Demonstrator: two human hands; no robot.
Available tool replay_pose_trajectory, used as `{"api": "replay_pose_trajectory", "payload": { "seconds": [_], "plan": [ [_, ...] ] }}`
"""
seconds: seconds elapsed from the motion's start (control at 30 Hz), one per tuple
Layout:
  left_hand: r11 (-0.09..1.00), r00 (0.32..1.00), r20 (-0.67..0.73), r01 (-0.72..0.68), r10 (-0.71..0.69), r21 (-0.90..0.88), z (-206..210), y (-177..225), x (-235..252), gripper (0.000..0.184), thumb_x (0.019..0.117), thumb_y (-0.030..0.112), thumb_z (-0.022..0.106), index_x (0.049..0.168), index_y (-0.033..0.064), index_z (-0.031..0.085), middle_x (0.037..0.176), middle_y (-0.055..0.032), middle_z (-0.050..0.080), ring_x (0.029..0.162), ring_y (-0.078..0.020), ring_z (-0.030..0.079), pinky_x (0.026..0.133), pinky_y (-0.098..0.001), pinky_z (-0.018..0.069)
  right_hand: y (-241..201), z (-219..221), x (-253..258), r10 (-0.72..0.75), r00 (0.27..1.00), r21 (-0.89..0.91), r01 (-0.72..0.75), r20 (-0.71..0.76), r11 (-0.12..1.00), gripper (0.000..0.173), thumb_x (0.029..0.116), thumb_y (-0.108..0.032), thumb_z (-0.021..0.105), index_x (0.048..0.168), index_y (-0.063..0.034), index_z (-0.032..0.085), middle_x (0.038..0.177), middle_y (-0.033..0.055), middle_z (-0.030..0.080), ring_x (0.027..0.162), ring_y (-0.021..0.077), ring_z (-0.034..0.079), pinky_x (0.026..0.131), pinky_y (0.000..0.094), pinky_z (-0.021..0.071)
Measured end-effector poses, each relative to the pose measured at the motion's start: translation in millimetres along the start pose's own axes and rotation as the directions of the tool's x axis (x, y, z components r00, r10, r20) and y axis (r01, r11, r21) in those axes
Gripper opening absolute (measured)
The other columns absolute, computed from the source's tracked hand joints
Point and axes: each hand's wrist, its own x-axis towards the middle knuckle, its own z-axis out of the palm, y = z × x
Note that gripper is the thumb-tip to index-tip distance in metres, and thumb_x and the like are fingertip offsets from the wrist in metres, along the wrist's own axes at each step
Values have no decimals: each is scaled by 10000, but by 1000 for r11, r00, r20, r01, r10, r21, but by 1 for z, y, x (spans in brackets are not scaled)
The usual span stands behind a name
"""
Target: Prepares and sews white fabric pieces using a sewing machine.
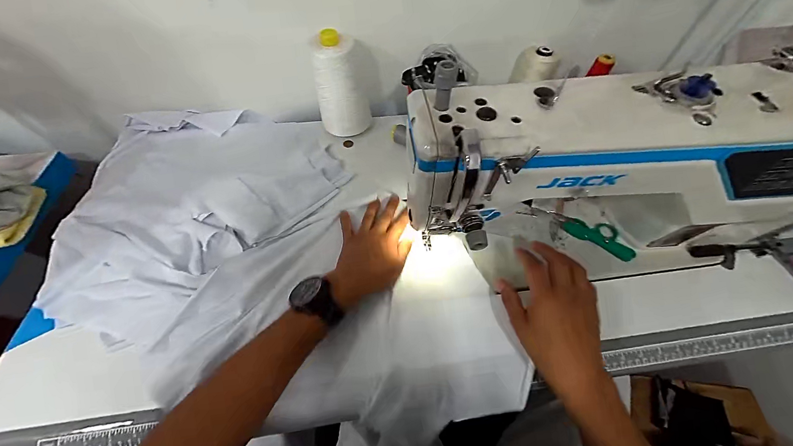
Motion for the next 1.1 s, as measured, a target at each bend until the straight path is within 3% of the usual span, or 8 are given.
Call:
{"api": "replay_pose_trajectory", "payload": {
  "seconds": [0.13,0.33,0.47,0.57,0.63,0.8,1.0,1.1],
  "plan": [
    [993,996,38,87,-84,-81,-16,5,63,672,914,260,730,1496,21,495,1623,-188,371,1526,-444,251,1127,-808,97,-34,-10,1,-71,997,172,65,26,983,412,1023,-321,582,1329,-52,645,1390,147,611,1274,325,599,983,518,548],
    [979,994,-29,103,-110,-174,-65,-9,-7,357,1074,270,495,1296,51,670,1326,-158,659,1266,-341,607,1063,-570,475,-9,21,-14,-223,975,271,210,20,939,585,927,-597,614,1342,-190,680,1373,87,648,1248,332,611,971,604,500],
    [978,978,-30,205,-206,-26,-46,-10,-114,589,1045,521,412,1416,108,610,1501,-128,547,1420,-367,473,1128,-670,349,16,9,-12,-445,875,257,393,191,883,596,851,-709,646,1278,-297,699,1530,42,506,1385,343,459,1059,656,366],
    [986,986,-30,164,-163,42,-29,-26,-132,688,1046,591,283,1540,153,479,1629,-100,394,1527,-354,311,1166,-728,200,9,10,-5,-543,827,249,500,147,830,347,908,-488,654,1065,-195,754,1359,44,640,1303,292,555,1062,582,421],
    [991,991,-18,130,-129,40,-29,-35,-130,676,1048,584,275,1555,176,459,1644,-76,374,1543,-320,285,1186,-710,175,10,12,1,-468,882,232,444,59,865,220,928,-296,634,932,-116,759,1169,45,721,1181,259,639,1008,524,486],
    [995,990,-103,100,-98,11,-34,-34,-122,604,1045,527,358,1423,128,610,1532,-91,525,1469,-331,420,1172,-665,284,39,-11,-5,135,987,253,-109,-86,961,319,993,-277,610,1170,-24,691,1172,208,664,1074,396,645,851,610,533],
    [897,917,-41,-397,397,-195,-41,49,-72,325,972,239,622,1272,142,698,1208,-44,693,1159,-234,633,955,-454,535,-47,12,-73,51,999,161,-51,4,986,598,798,-673,709,970,-102,750,1099,165,678,1017,397,635,773,565,512],
    [826,852,-85,-522,516,-214,-20,53,-56,212,928,120,579,1035,142,760,969,1,697,955,-188,642,778,-386,515,-54,18,-69,5,1000,200,-9,22,980,334,872,-462,714,825,-131,703,1009,71,678,927,278,650,749,478,515]
  ]
}}
